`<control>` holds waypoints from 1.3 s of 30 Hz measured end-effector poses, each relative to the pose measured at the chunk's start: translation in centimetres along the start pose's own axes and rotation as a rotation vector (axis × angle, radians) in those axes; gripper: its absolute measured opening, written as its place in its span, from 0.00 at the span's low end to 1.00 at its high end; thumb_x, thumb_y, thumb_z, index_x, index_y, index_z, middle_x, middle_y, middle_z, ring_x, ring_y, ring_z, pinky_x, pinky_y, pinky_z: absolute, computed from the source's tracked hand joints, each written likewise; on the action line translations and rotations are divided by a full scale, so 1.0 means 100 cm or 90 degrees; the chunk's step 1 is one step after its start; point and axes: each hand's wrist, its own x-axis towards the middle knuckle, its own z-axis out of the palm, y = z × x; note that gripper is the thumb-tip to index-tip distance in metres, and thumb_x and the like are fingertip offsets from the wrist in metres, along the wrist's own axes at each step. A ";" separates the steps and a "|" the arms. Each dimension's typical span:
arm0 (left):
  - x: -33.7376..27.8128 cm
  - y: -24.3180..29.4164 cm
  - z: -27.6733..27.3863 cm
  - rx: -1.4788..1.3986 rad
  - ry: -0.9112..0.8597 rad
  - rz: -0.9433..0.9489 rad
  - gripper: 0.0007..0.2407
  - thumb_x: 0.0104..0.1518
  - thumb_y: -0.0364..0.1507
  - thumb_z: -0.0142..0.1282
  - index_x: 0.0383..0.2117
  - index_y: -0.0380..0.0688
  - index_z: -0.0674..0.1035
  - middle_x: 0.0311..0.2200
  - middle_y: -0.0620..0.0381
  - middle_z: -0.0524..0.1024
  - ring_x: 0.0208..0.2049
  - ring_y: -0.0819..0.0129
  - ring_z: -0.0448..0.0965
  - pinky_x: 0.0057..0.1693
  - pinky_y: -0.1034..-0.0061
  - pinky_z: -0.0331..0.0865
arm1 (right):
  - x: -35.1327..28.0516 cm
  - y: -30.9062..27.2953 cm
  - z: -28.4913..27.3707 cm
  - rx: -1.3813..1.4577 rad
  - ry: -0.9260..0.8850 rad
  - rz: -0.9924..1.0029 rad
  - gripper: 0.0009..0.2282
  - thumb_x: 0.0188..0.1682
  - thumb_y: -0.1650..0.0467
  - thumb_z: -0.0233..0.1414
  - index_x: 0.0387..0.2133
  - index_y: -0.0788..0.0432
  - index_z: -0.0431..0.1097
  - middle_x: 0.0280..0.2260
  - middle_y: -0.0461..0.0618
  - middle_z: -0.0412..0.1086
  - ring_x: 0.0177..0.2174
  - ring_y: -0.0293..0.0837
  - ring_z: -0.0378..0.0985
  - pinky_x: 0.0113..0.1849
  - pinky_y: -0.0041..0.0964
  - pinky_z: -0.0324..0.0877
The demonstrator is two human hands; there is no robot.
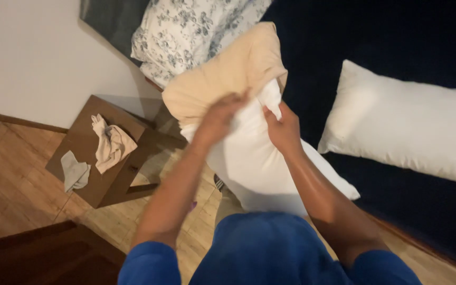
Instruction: The person picks up a beige pillowcase and a white pillow from a bed. They insert the pillow into the case by hand, adjusting the fabric to fit the corners, and then place the finished pillow on the bed. The person repeats this process with a second pillow.
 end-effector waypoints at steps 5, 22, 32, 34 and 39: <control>-0.029 0.005 0.112 -0.106 -0.057 0.086 0.13 0.55 0.28 0.56 0.48 0.48 0.82 0.43 0.49 0.79 0.49 0.44 0.78 0.58 0.54 0.69 | 0.027 0.063 0.021 0.058 0.006 0.027 0.14 0.52 0.68 0.53 0.49 0.60 0.75 0.44 0.61 0.76 0.50 0.58 0.75 0.53 0.55 0.67; -0.051 0.033 -0.015 -0.132 0.113 -0.211 0.23 0.62 0.22 0.51 0.65 0.53 0.70 0.60 0.51 0.74 0.62 0.58 0.71 0.67 0.64 0.63 | 0.010 0.011 0.023 0.239 -0.177 0.015 0.16 0.53 0.71 0.54 0.55 0.60 0.72 0.43 0.53 0.76 0.42 0.44 0.77 0.49 0.42 0.72; -0.063 0.015 0.066 -0.048 -0.005 -0.251 0.18 0.61 0.25 0.50 0.58 0.59 0.77 0.53 0.53 0.79 0.58 0.56 0.76 0.66 0.61 0.66 | -0.016 0.191 0.061 -0.017 -0.140 0.245 0.15 0.40 0.57 0.66 0.33 0.51 0.82 0.26 0.46 0.79 0.30 0.45 0.82 0.33 0.41 0.74; -0.061 0.018 0.064 -0.066 0.011 -0.262 0.19 0.62 0.26 0.49 0.60 0.63 0.75 0.55 0.57 0.78 0.59 0.60 0.75 0.67 0.64 0.65 | -0.013 0.162 0.061 0.012 -0.124 0.268 0.15 0.41 0.56 0.65 0.35 0.51 0.82 0.26 0.46 0.79 0.29 0.43 0.82 0.32 0.40 0.75; -0.072 0.034 0.073 -0.012 -0.064 -0.121 0.19 0.60 0.22 0.51 0.59 0.51 0.76 0.48 0.43 0.81 0.51 0.43 0.79 0.61 0.49 0.69 | -0.007 0.071 0.060 0.208 -0.016 0.346 0.19 0.44 0.63 0.61 0.43 0.64 0.78 0.34 0.56 0.78 0.35 0.48 0.81 0.39 0.45 0.74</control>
